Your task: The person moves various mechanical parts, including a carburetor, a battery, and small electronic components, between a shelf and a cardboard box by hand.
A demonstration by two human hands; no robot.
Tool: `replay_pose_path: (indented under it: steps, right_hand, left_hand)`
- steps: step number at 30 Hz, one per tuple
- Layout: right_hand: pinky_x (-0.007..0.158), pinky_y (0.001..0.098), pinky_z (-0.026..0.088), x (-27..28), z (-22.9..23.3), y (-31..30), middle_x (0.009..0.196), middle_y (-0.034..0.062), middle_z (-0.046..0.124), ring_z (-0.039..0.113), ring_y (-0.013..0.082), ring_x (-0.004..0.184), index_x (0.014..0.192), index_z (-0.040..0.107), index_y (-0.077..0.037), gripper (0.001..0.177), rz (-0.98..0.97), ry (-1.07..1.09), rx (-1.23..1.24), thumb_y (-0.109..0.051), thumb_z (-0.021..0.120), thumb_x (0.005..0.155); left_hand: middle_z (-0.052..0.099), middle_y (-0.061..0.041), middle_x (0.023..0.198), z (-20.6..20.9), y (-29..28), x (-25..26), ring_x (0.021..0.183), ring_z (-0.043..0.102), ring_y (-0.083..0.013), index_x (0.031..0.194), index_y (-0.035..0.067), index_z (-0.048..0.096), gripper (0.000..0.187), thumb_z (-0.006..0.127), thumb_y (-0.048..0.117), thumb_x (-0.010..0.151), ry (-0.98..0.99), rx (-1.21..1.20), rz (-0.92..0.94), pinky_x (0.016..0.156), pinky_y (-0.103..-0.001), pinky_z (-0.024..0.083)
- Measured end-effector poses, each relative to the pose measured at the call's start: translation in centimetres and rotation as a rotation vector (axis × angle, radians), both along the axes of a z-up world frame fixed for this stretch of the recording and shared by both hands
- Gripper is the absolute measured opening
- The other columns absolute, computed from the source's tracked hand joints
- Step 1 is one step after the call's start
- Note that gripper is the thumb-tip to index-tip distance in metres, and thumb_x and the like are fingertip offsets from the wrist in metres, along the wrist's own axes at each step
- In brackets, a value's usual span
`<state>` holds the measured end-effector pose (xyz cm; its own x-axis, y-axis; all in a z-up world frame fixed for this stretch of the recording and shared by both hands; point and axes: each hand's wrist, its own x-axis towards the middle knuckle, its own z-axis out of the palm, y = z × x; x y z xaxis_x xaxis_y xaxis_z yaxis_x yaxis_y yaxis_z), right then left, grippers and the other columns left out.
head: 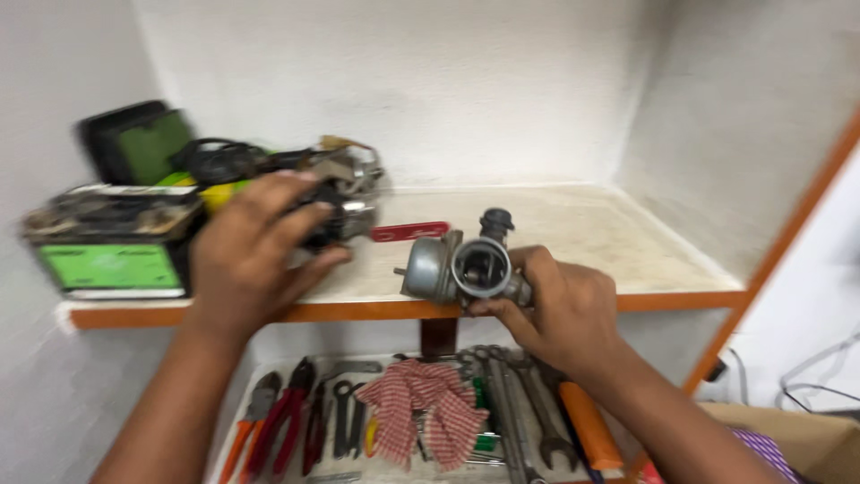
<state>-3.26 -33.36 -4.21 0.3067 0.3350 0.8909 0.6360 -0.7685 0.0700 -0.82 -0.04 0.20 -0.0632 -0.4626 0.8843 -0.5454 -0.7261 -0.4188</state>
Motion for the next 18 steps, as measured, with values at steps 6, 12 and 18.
replay_pose_path:
  steps: [6, 12, 18]
  right_hand:
    - [0.054, 0.044, 0.047, -4.0, -4.7, -7.6, 0.069, 0.0096, 0.06, 0.06, 0.0309, 0.058, 0.097, 0.061, -0.008, 0.036, -0.119, -0.236, 0.016, -0.02, 0.084, 0.071]
    - [0.06, 0.0446, 0.05, -8.4, -10.4, -16.2, 0.081, 0.0136, 0.064, 0.063, 0.0349, 0.067, 0.1, 0.058, -0.006, 0.038, -0.255, -0.184, 0.028, -0.025, 0.08, 0.075]
    - [0.066, 0.0331, 0.052, -10.8, -19.6, -23.9, 0.085, 0.0087, 0.067, 0.066, 0.0191, 0.07, 0.118, 0.065, -0.005, 0.051, -0.348, 0.025, 0.443, -0.042, 0.077, 0.086]
  left_hand:
    - [0.065, -0.012, 0.143, -1.9, -2.2, -0.1, 0.138, 0.059, -0.0341, 0.131, 0.011, 0.068, 0.036, 0.073, 0.026, 0.099, -0.054, -0.043, 0.341, 0.105, -0.049, 0.047]
    - [0.033, -0.014, 0.169, -6.7, -13.6, 0.2, 0.159, 0.02, -0.0386, 0.158, 0.012, 0.03, 0.063, 0.05, 0.041, 0.106, 0.243, -0.103, 0.21, 0.124, -0.071, 0.01]
    - [-0.03, -0.013, 0.166, -16.5, -25.6, 0.2, 0.149, -0.031, -0.0434, 0.166, 0.023, -0.005, 0.088, 0.047, 0.058, 0.104, 0.447, 0.055, 0.075, 0.11, -0.075, -0.021]
